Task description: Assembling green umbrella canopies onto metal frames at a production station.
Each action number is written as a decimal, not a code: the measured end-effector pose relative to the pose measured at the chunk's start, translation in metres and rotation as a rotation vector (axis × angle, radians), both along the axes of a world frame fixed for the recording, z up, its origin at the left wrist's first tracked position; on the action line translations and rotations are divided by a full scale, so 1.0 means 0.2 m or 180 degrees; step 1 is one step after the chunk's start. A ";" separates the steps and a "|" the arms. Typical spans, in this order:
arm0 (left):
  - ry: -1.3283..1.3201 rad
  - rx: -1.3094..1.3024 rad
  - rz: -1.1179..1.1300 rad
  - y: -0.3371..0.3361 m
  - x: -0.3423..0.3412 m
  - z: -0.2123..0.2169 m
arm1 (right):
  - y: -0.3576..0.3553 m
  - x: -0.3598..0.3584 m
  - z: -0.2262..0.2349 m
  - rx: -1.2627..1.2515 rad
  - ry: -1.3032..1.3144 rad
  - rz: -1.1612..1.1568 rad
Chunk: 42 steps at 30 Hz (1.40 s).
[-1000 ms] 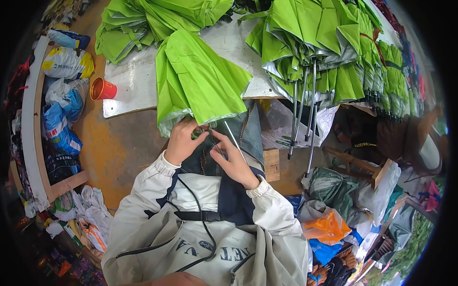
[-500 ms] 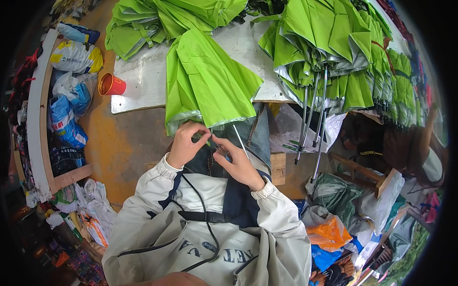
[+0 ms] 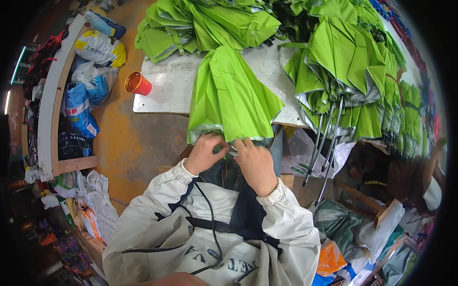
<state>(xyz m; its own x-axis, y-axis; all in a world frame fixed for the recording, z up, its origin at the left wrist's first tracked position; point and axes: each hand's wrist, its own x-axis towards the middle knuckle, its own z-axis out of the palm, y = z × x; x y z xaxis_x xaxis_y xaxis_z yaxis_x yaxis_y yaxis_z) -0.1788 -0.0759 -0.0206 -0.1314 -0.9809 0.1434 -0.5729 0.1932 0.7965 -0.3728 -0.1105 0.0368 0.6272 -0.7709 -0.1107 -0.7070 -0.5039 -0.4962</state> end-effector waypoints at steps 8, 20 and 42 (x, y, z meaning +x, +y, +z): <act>-0.0297 -0.0242 0.0222 0.02 -0.06 -0.04 | 0.02 0.03 0.01 -0.0547 0.0434 0.0134; -0.0881 -0.0626 0.0376 0.08 -0.11 -0.09 | 0.01 0.05 -0.05 -0.0439 0.0122 0.0176; -0.1286 -0.0696 0.0260 0.07 -0.09 -0.12 | -0.02 0.06 -0.14 -0.0224 -0.0123 0.0203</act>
<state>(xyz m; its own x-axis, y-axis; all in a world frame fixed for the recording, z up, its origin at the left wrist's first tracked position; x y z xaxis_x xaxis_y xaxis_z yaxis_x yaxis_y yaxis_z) -0.1964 -0.0625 -0.0437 -0.1429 -0.9428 0.3011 -0.8492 0.2730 0.4519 -0.3610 -0.1136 0.0096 0.6779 -0.7344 -0.0325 -0.6535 -0.5818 -0.4841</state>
